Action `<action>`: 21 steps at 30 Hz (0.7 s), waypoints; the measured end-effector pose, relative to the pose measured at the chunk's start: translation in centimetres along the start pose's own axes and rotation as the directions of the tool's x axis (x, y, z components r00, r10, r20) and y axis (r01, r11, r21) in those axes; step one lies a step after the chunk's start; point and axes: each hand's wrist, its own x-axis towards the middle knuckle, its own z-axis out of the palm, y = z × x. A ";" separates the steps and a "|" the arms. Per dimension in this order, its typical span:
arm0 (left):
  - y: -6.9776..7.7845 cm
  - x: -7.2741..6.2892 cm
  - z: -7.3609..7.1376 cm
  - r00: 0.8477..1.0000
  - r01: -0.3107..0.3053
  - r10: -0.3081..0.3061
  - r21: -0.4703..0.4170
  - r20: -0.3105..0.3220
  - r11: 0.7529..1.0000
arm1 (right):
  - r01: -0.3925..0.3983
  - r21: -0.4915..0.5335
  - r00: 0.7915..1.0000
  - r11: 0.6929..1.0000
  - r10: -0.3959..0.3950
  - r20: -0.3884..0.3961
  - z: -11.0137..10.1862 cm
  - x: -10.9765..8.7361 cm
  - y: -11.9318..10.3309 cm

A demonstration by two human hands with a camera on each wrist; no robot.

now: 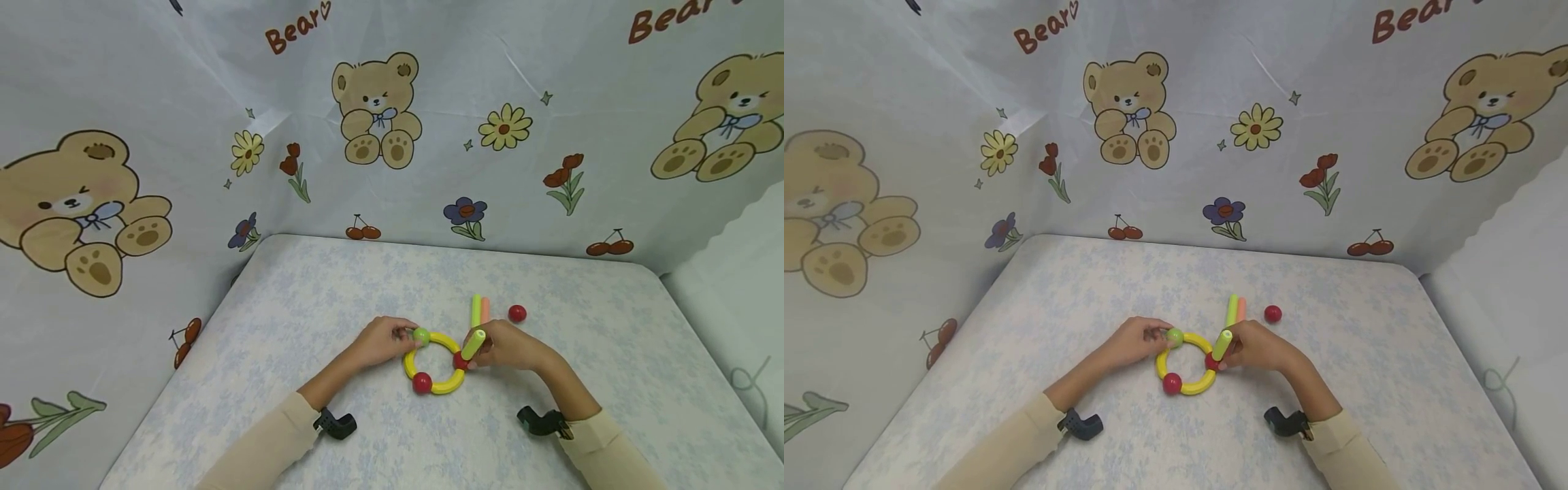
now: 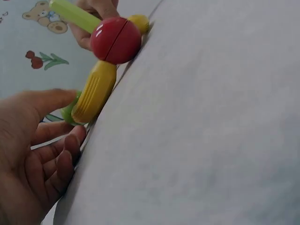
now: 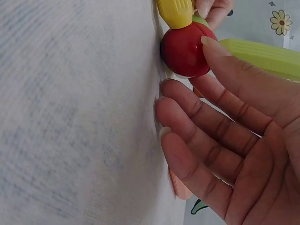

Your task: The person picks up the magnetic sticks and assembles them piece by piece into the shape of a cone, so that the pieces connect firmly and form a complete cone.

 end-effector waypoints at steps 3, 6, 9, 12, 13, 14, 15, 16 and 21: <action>0.1 0.0 -0.5 0.999 -0.023 0.023 -0.012 0.049 1.000 | -0.013 -0.002 1.000 1.000 0.013 0.012 0.0 0.0 0.0; 0.2 -0.1 -0.5 0.998 -0.015 0.016 -0.011 0.055 1.000 | -0.034 0.000 0.999 0.999 0.034 0.031 0.1 0.1 -0.1; 0.0 -0.1 0.0 1.000 0.009 -0.009 -0.009 0.008 1.000 | -0.041 0.002 0.997 0.999 0.041 0.068 0.2 0.1 -0.3; 0.1 -0.2 0.6 0.997 0.031 -0.031 0.002 -0.064 1.000 | -0.033 0.005 0.993 0.999 0.033 0.112 0.1 0.0 -0.5; 0.1 -0.2 0.8 0.996 0.036 -0.036 0.007 -0.081 0.999 | -0.031 0.007 0.991 0.999 0.030 0.127 0.1 0.0 -0.6; 0.1 -0.1 0.9 0.995 0.038 -0.037 0.009 -0.089 0.999 | -0.029 0.011 0.990 1.000 0.027 0.139 0.1 -0.1 -0.6; 0.0 -0.1 0.9 0.996 0.036 -0.035 0.007 -0.088 0.999 | -0.029 0.015 0.989 0.999 0.027 0.148 0.1 -0.1 -0.6; 0.0 -0.1 0.8 0.997 0.032 -0.032 0.001 -0.076 0.999 | -0.030 0.016 0.988 0.999 0.028 0.152 0.1 -0.1 -0.6; -0.6 0.0 -0.5 0.997 -0.005 0.014 -0.108 0.075 0.994 | -0.040 0.022 0.986 0.999 0.036 0.162 0.2 -0.1 -0.6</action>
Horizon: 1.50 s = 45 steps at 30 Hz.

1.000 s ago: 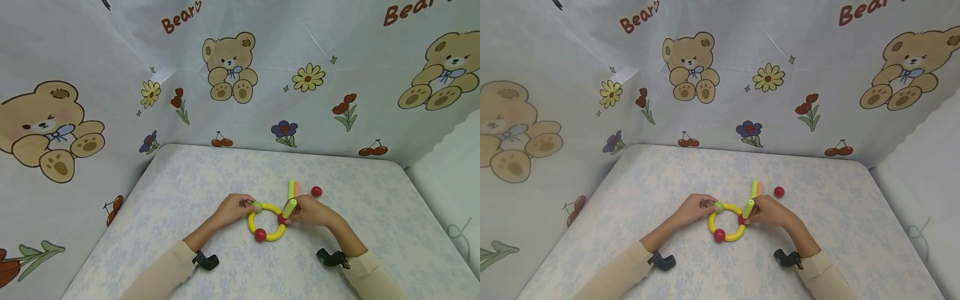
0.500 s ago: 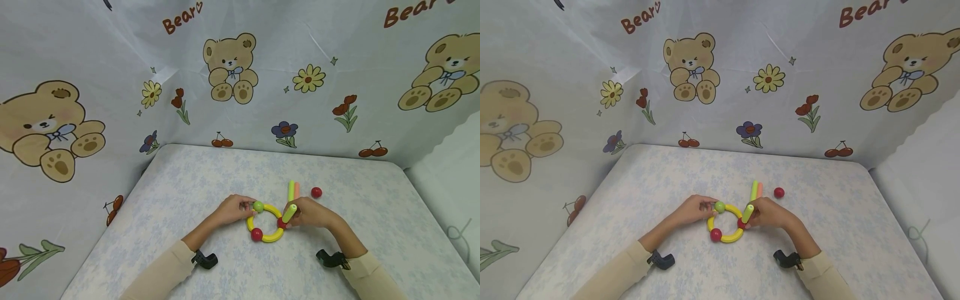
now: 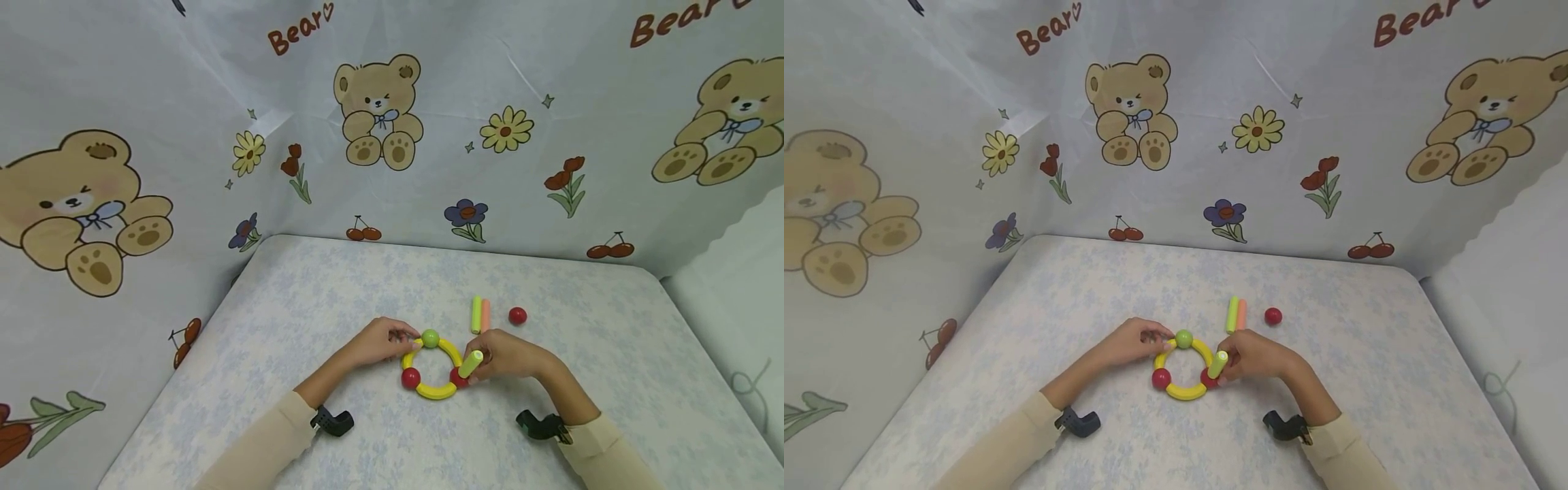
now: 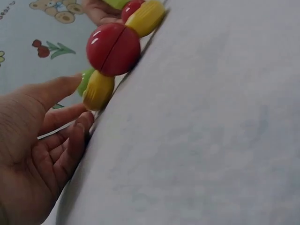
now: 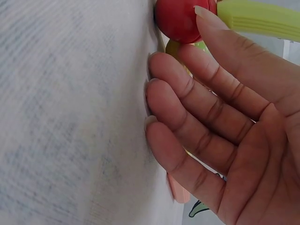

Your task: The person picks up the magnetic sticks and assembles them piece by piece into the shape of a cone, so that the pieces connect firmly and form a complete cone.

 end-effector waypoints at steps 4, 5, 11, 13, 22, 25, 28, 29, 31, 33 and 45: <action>0.1 -0.2 -0.9 0.996 -0.008 0.012 -0.050 0.087 0.999 | 0.002 -0.005 1.000 1.000 -0.002 -0.001 0.1 0.0 -0.1; 0.2 -0.2 -1.0 0.995 -0.008 0.013 -0.051 0.094 0.999 | 0.003 -0.008 1.000 1.000 -0.003 -0.002 0.1 0.0 -0.1; 0.0 -0.2 -0.4 0.999 0.022 -0.020 -0.045 0.030 0.999 | 0.010 -0.007 1.000 1.000 -0.010 0.014 0.2 0.1 -0.5; -0.1 -0.1 0.0 1.000 0.027 -0.028 -0.047 -0.009 0.999 | 0.013 0.000 1.000 1.000 -0.013 0.024 0.3 0.2 -0.6; 0.1 0.0 1.3 0.989 0.007 -0.010 -0.026 -0.150 1.000 | 0.040 0.059 0.996 0.997 -0.045 0.075 0.4 -0.1 -0.9; 0.4 0.0 1.4 0.986 0.009 -0.010 -0.009 -0.164 1.000 | 0.057 0.117 0.992 0.992 -0.070 0.104 0.5 -0.2 -1.0; 0.5 0.0 1.5 0.986 0.007 -0.006 0.001 -0.169 1.000 | 0.066 0.160 0.988 0.985 -0.086 0.125 0.6 -0.3 -1.0; 0.5 0.1 1.4 0.986 0.004 -0.004 0.003 -0.168 1.000 | 0.066 0.164 0.988 0.984 -0.087 0.126 0.5 -0.3 -1.0; 0.3 0.1 1.4 0.987 0.000 0.001 0.006 -0.159 1.000 | 0.056 0.147 0.990 0.988 -0.075 0.123 0.4 -0.5 -1.0; 0.0 0.2 1.3 0.990 -0.005 0.005 0.005 -0.139 1.000 | 0.038 0.124 0.993 0.992 -0.051 0.109 0.2 -0.6 -0.9; -0.5 0.0 0.5 0.999 -0.030 0.030 -0.010 -0.032 0.999 | -0.122 0.017 0.925 0.992 0.119 -0.361 -2.1 -1.2 -0.2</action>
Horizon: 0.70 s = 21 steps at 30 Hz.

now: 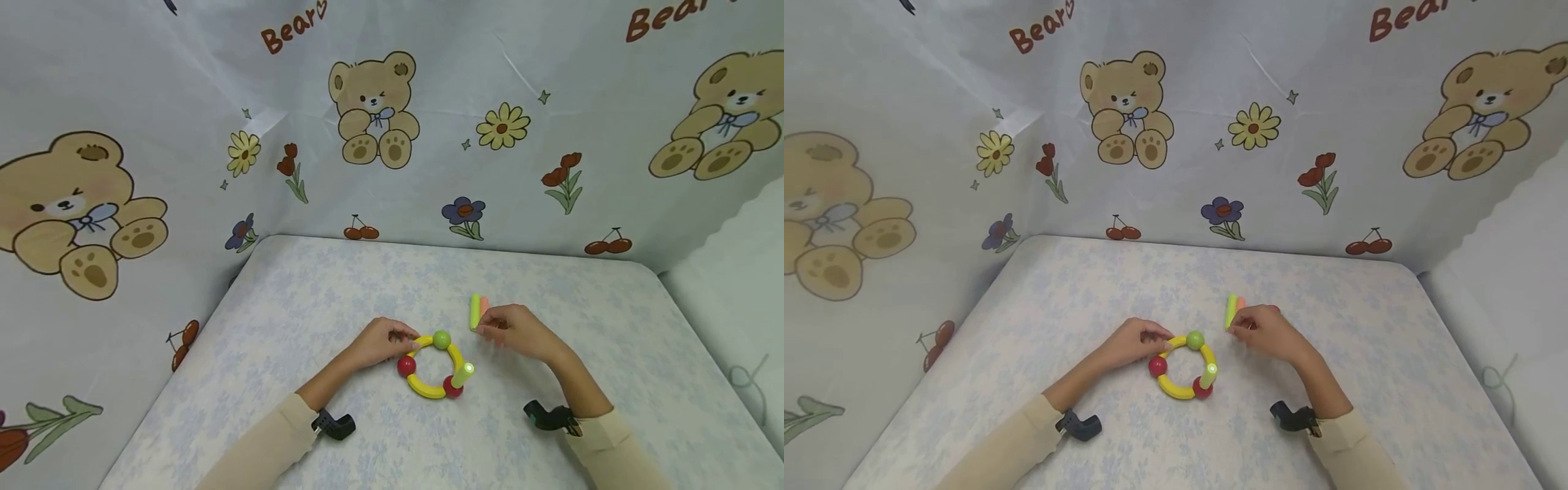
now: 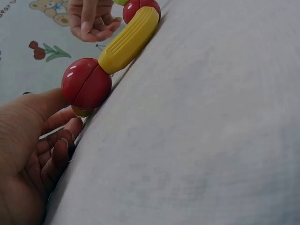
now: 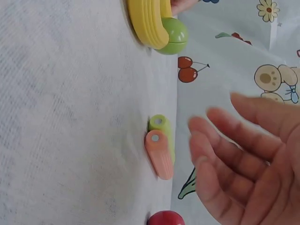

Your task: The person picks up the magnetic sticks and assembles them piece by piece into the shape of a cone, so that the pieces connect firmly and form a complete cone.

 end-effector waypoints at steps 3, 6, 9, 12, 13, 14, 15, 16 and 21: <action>0.0 0.0 0.2 1.000 0.001 -0.001 0.011 -0.017 1.000 | -0.078 -0.029 0.987 0.997 0.073 -0.144 -0.1 0.2 0.2; 0.1 0.0 0.3 1.000 0.004 -0.004 0.017 -0.031 1.000 | -0.119 -0.072 0.967 0.990 0.099 -0.234 0.1 0.6 0.4; 0.1 0.0 0.3 0.999 0.006 -0.005 0.020 -0.036 1.000 | -0.146 -0.121 0.955 0.982 0.109 -0.274 0.5 1.0 0.6; 0.0 0.0 0.3 0.999 0.004 -0.003 0.022 -0.041 1.000 | -0.189 -0.150 0.950 0.971 0.141 -0.279 0.6 1.5 0.5; 0.0 0.1 0.3 0.999 0.004 -0.003 0.023 -0.042 1.000 | -0.207 -0.158 0.947 0.965 0.158 -0.279 0.6 1.7 0.5; 0.0 0.1 0.4 0.999 0.004 -0.003 0.025 -0.043 1.000 | -0.226 -0.165 0.945 0.960 0.175 -0.277 0.7 1.9 0.4; 0.0 0.1 0.4 0.999 0.003 -0.002 0.026 -0.045 1.000 | -0.239 -0.167 0.943 0.956 0.188 -0.276 0.7 2.1 0.5; 0.0 0.1 0.4 0.999 0.003 -0.001 0.028 -0.046 1.000 | -0.247 -0.174 0.942 0.953 0.194 -0.274 0.8 2.3 0.6; 0.1 0.1 0.4 0.999 0.001 0.001 0.030 -0.047 1.000 | -0.275 -0.188 0.938 0.943 0.220 -0.268 1.2 3.0 0.9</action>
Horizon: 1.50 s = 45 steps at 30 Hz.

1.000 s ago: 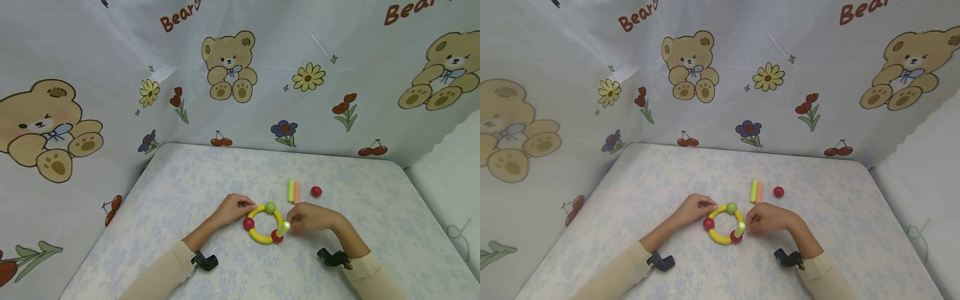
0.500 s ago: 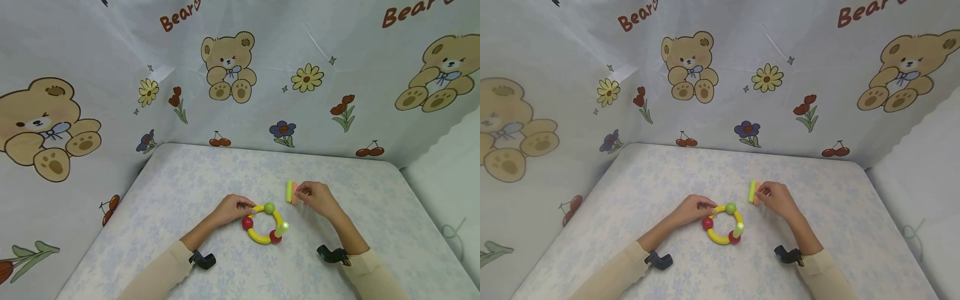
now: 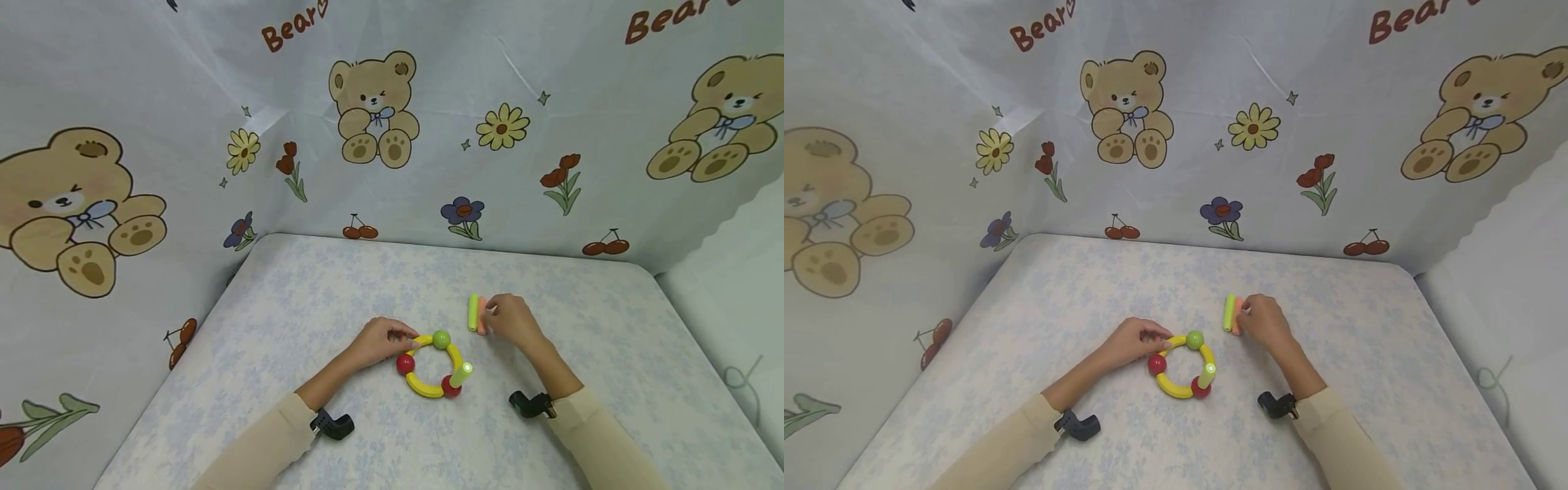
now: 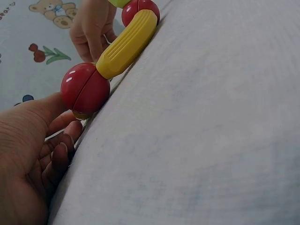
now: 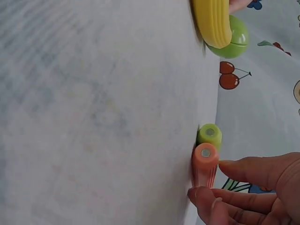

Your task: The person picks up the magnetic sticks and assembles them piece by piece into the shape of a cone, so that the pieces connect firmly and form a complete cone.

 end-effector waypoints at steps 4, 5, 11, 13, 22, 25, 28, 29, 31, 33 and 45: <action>0.0 0.0 0.0 1.000 0.000 0.000 0.003 0.000 1.000 | -0.042 0.006 0.999 0.999 0.042 0.013 0.2 0.4 -0.2; 0.0 0.0 0.0 1.000 0.002 -0.002 0.004 0.000 1.000 | -0.054 0.007 0.998 0.998 0.054 0.017 0.2 0.5 -0.3; -0.1 0.0 -0.1 1.000 0.004 -0.004 0.015 0.001 1.000 | -0.092 -0.017 0.995 0.996 0.093 0.046 0.4 1.1 -0.7; 0.0 -0.1 -0.1 1.000 0.000 0.000 0.016 0.001 1.000 | -0.097 -0.026 0.994 0.995 0.098 0.051 0.5 1.2 -0.7; 0.2 -0.1 0.0 1.000 0.006 -0.006 0.019 0.005 1.000 | -0.118 -0.007 0.990 0.993 0.119 0.081 0.3 1.0 -0.8; 0.1 0.0 0.0 1.000 0.000 0.000 0.016 0.004 1.000 | -0.130 0.012 0.989 0.991 0.129 0.071 0.0 0.6 -1.0; 0.0 0.0 0.0 1.000 -0.005 0.005 0.015 0.000 1.000 | -0.112 0.048 0.993 0.993 0.110 0.043 -0.3 0.3 -1.2; 0.0 0.0 0.0 1.000 -0.005 0.005 0.014 0.000 1.000 | -0.097 0.063 0.995 0.993 0.096 0.030 -0.3 0.2 -1.2; 0.0 0.0 -0.1 1.000 -0.003 0.003 0.017 0.000 1.000 | -0.042 0.095 0.999 0.995 0.042 0.004 -0.4 0.0 -1.3; 0.0 0.0 -0.1 1.000 -0.001 0.001 0.018 0.000 1.000 | 0.023 0.134 1.000 0.991 -0.021 -0.013 -0.4 -0.2 -1.4; -0.1 0.1 -0.1 1.000 -0.009 0.009 0.008 0.000 1.000 | 0.183 0.416 0.976 0.891 -0.214 0.029 0.5 -0.9 -1.9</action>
